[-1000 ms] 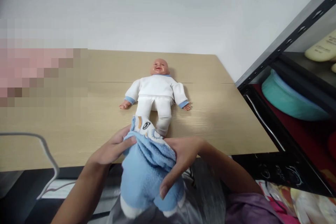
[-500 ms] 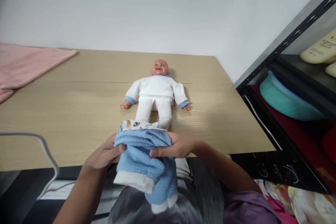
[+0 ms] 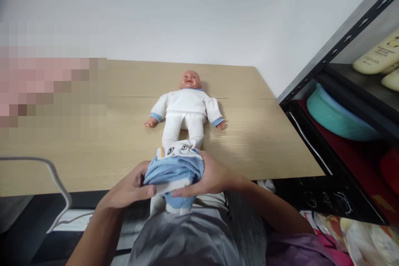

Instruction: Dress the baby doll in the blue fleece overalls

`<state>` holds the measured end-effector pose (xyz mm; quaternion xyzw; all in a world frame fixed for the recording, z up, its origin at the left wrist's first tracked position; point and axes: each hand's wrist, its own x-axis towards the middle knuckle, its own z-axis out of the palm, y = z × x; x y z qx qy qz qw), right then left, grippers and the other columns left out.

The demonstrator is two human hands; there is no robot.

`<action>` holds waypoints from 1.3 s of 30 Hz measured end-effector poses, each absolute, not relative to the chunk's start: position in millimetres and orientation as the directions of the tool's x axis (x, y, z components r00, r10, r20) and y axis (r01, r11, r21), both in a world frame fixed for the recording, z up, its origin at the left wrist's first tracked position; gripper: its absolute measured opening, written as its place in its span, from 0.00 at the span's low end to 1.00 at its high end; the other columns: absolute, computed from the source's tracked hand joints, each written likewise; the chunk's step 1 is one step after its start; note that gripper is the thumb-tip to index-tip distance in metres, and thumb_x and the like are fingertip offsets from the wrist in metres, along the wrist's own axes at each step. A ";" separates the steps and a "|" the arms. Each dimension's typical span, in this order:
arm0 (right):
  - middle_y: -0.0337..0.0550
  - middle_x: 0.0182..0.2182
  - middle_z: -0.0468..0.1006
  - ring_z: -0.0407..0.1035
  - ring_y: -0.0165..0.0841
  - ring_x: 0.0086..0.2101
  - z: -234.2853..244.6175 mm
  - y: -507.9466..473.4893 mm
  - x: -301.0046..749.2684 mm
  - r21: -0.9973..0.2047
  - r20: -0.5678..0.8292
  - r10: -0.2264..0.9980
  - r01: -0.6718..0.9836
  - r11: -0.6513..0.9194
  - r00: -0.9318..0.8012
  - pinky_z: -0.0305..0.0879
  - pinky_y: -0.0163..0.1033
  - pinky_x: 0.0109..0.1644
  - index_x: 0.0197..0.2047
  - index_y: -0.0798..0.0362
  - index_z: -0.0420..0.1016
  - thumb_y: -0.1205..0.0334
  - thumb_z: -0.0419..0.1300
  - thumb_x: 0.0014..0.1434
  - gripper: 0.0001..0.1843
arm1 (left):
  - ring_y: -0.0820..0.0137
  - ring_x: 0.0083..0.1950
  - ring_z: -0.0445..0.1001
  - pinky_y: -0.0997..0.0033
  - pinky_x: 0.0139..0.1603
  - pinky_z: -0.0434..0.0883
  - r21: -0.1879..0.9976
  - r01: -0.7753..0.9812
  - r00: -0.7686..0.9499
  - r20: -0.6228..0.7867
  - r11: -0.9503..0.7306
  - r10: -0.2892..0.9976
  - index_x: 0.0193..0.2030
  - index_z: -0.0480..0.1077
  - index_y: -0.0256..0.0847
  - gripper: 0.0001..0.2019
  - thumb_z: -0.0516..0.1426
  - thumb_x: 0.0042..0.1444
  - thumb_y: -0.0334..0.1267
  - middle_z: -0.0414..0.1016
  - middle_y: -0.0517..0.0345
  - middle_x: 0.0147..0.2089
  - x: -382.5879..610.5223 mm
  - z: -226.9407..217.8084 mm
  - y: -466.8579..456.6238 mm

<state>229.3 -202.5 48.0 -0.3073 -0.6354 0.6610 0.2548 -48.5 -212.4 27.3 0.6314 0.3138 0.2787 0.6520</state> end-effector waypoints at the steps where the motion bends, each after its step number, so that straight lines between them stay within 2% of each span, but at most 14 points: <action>1: 0.46 0.60 0.90 0.84 0.48 0.59 48.3 -206.0 229.0 -0.996 -0.080 0.785 0.085 -0.034 -0.615 0.79 0.52 0.70 0.63 0.46 0.87 0.52 0.89 0.49 0.39 | 0.65 0.39 0.74 0.68 0.42 0.75 0.997 0.049 0.639 -0.075 0.057 0.766 0.47 0.83 0.40 0.29 0.74 0.61 0.67 0.83 0.55 0.40 -48.5 26.2 -215.7; 3: 0.46 0.56 0.92 0.85 0.48 0.55 46.7 -211.0 227.0 -0.990 -0.038 0.869 0.138 0.035 -0.493 0.82 0.54 0.67 0.56 0.47 0.88 0.54 0.83 0.58 0.24 | 0.61 0.43 0.79 0.66 0.46 0.79 0.990 0.118 0.579 -0.132 0.077 0.805 0.52 0.84 0.41 0.25 0.76 0.61 0.60 0.87 0.53 0.45 -46.3 24.4 -222.4; 5: 0.47 0.51 0.93 0.86 0.49 0.52 43.5 -212.3 222.9 -0.970 0.041 0.922 0.206 0.129 -0.386 0.83 0.55 0.64 0.53 0.47 0.87 0.57 0.76 0.63 0.15 | 0.56 0.50 0.83 0.61 0.53 0.82 0.974 0.213 0.435 -0.160 0.072 0.886 0.56 0.84 0.42 0.22 0.73 0.65 0.55 0.89 0.51 0.51 -41.7 23.6 -228.0; 7: 0.47 0.48 0.94 0.87 0.49 0.48 40.7 -210.4 217.7 -0.939 0.103 0.941 0.280 0.198 -0.321 0.83 0.54 0.60 0.54 0.48 0.86 0.61 0.73 0.62 0.16 | 0.52 0.56 0.85 0.56 0.60 0.83 0.961 0.272 0.284 -0.133 0.053 0.950 0.58 0.83 0.43 0.19 0.68 0.70 0.53 0.90 0.50 0.55 -36.6 22.5 -232.0; 9: 0.47 0.51 0.93 0.87 0.48 0.49 39.4 -207.1 213.1 -0.917 0.107 0.937 0.330 0.222 -0.333 0.82 0.52 0.60 0.59 0.49 0.84 0.64 0.71 0.61 0.21 | 0.50 0.59 0.86 0.54 0.64 0.81 0.953 0.301 0.193 -0.108 0.046 0.975 0.58 0.81 0.41 0.18 0.63 0.73 0.52 0.90 0.49 0.57 -32.6 20.6 -234.5; 12: 0.46 0.54 0.93 0.87 0.46 0.52 39.9 -202.6 208.9 -0.900 0.056 0.925 0.382 0.210 -0.376 0.81 0.50 0.61 0.62 0.48 0.84 0.66 0.69 0.63 0.23 | 0.50 0.62 0.86 0.54 0.65 0.80 0.932 0.358 0.142 -0.110 0.052 0.984 0.62 0.79 0.40 0.18 0.59 0.75 0.50 0.89 0.47 0.61 -29.8 18.1 -236.5; 15: 0.48 0.56 0.92 0.86 0.49 0.54 41.3 -200.2 206.6 -0.867 -0.010 0.911 0.457 0.198 -0.413 0.79 0.51 0.61 0.61 0.48 0.83 0.62 0.69 0.67 0.20 | 0.47 0.66 0.85 0.52 0.66 0.78 0.888 0.457 0.141 -0.124 0.047 0.982 0.67 0.76 0.42 0.21 0.58 0.76 0.52 0.87 0.45 0.66 -29.2 18.3 -237.4; 17: 0.52 0.59 0.91 0.86 0.51 0.56 42.5 -200.1 204.7 -0.824 -0.063 0.898 0.530 0.199 -0.435 0.78 0.53 0.61 0.63 0.49 0.82 0.59 0.69 0.68 0.21 | 0.45 0.65 0.86 0.50 0.63 0.79 0.853 0.519 0.169 -0.154 0.045 0.973 0.71 0.72 0.43 0.24 0.57 0.77 0.53 0.88 0.43 0.65 -28.8 19.7 -238.0; 19: 0.55 0.58 0.90 0.85 0.53 0.54 44.0 -201.4 202.2 -0.758 -0.108 0.892 0.617 0.211 -0.439 0.77 0.53 0.58 0.64 0.51 0.81 0.57 0.69 0.69 0.22 | 0.42 0.60 0.87 0.49 0.59 0.79 0.814 0.580 0.193 -0.185 0.040 0.964 0.72 0.69 0.42 0.25 0.55 0.77 0.53 0.89 0.41 0.61 -28.5 21.5 -239.1; 22: 0.56 0.51 0.92 0.86 0.52 0.48 47.1 -205.1 198.0 -0.667 -0.131 0.891 0.704 0.246 -0.435 0.74 0.49 0.51 0.62 0.53 0.81 0.56 0.68 0.70 0.20 | 0.41 0.57 0.87 0.50 0.55 0.77 0.762 0.646 0.202 -0.238 0.053 0.950 0.70 0.67 0.42 0.22 0.53 0.78 0.53 0.89 0.40 0.56 -29.0 24.2 -242.4; 27: 0.55 0.49 0.92 0.86 0.51 0.45 53.1 -212.0 190.6 -0.574 -0.182 0.883 0.776 0.261 -0.432 0.71 0.47 0.45 0.60 0.54 0.80 0.55 0.67 0.71 0.18 | 0.41 0.55 0.86 0.53 0.52 0.72 0.710 0.700 0.215 -0.317 0.080 0.924 0.64 0.65 0.45 0.18 0.50 0.79 0.54 0.88 0.41 0.53 -31.0 23.9 -248.2; 31: 0.55 0.49 0.91 0.87 0.53 0.47 55.6 -215.1 184.9 -0.493 -0.228 0.879 0.828 0.266 -0.418 0.72 0.48 0.47 0.60 0.55 0.80 0.55 0.67 0.73 0.18 | 0.39 0.55 0.85 0.51 0.53 0.71 0.627 0.776 0.184 -0.324 0.065 0.928 0.62 0.64 0.45 0.18 0.45 0.79 0.53 0.87 0.38 0.52 -30.6 20.2 -249.5; 35: 0.56 0.51 0.90 0.86 0.53 0.50 49.6 -216.8 182.7 -0.451 -0.216 0.880 0.843 0.295 -0.424 0.75 0.49 0.51 0.61 0.56 0.79 0.55 0.66 0.74 0.18 | 0.38 0.55 0.85 0.46 0.61 0.71 0.553 0.833 0.204 -0.293 -0.009 0.934 0.62 0.65 0.43 0.18 0.43 0.80 0.51 0.86 0.36 0.53 -31.3 13.2 -247.4; 39: 0.60 0.60 0.86 0.84 0.55 0.56 40.7 -218.1 182.3 -0.420 -0.149 0.895 0.847 0.327 -0.420 0.77 0.52 0.57 0.68 0.57 0.74 0.57 0.66 0.74 0.23 | 0.41 0.53 0.85 0.43 0.65 0.70 0.559 0.824 0.230 -0.184 -0.091 0.956 0.62 0.67 0.42 0.16 0.47 0.79 0.46 0.86 0.43 0.48 -35.4 -3.5 -243.9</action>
